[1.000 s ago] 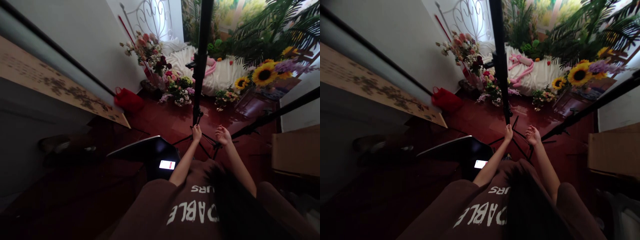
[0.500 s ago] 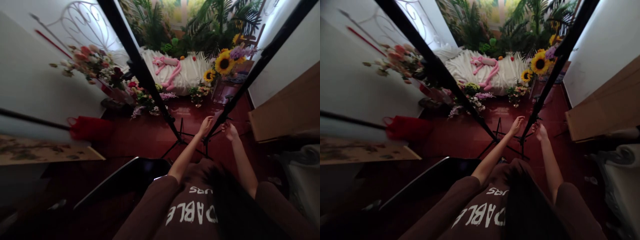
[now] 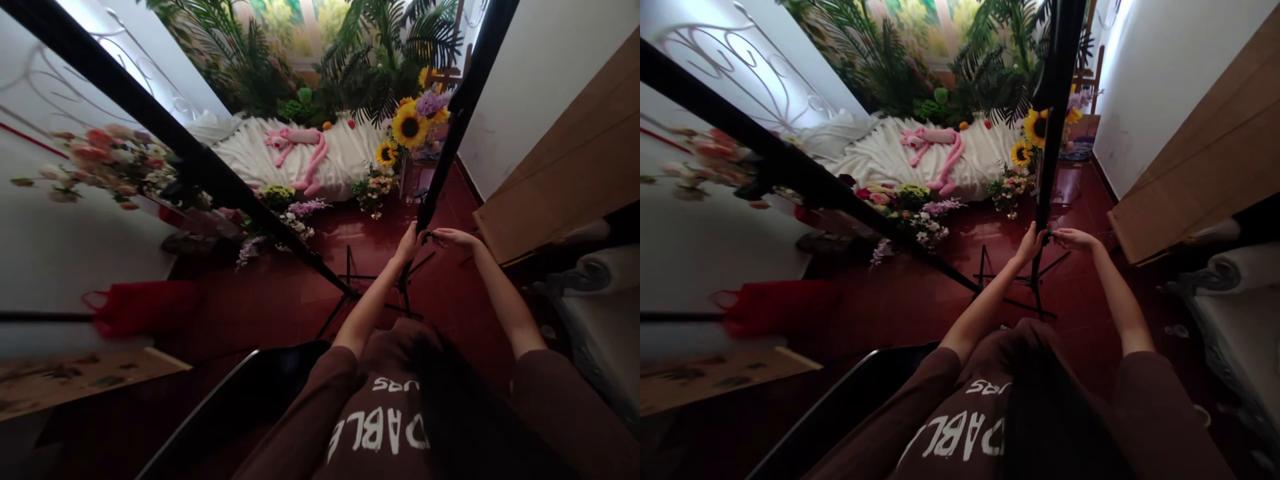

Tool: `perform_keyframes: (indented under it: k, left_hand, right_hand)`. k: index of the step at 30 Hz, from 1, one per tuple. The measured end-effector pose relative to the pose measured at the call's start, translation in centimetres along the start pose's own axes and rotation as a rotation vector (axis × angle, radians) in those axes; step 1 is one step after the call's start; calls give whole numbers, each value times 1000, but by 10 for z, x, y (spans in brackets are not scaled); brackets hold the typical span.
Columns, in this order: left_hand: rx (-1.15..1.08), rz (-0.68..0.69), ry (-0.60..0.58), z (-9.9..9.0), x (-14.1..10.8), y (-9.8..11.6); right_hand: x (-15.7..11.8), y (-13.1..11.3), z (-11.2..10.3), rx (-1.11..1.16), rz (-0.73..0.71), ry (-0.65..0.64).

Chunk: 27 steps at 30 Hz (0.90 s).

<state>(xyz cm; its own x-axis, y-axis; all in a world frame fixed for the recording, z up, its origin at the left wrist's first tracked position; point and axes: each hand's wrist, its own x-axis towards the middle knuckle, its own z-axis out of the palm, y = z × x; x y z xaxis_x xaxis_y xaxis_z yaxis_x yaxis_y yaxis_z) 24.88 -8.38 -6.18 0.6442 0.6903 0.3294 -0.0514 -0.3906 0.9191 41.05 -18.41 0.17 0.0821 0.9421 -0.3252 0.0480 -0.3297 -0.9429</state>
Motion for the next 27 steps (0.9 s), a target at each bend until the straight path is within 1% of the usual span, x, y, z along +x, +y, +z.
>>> perform_keyframes:
  k: [2,3,6,9,10,12,14,16,18,21,23,25,27]
  left_hand:
    - [8,6,24,1,0,-1]
    - [6,11,36,2,0,-1]
    - [1,26,48,4,1,-5]
    - [16,34,45,5,1,-8]
    - [19,38,44,5,1,-9]
    - [16,47,44,5,1,-10]
    - [14,57,51,6,0,-10]
    - [14,66,63,6,0,-11]
    - [8,71,71,8,0,-13]
    - [-20,79,69,10,1,-18]
    - [-55,82,61,12,2,-22]
    - [-80,75,57,13,2,-25]
    - [-67,47,62,14,2,-27]
  right_hand:
    - [-1,1,-2,-163,-69,19]
    - [-1,2,-2,-254,-113,79]
    - [-3,14,7,-474,-285,377]
    - [-6,29,19,-683,-429,592]
    - [-7,33,22,-754,-449,638]
    - [-9,40,24,-871,-443,708]
    - [-11,44,23,-942,-421,734]
    - [-13,46,22,-974,-446,738]
    - [-15,43,25,-961,-523,743]
    - [-11,30,42,-881,-620,760]
    - [-2,17,59,-819,-616,800]
    - [10,4,76,-736,-565,881]
    - [20,-6,88,-625,-498,959]
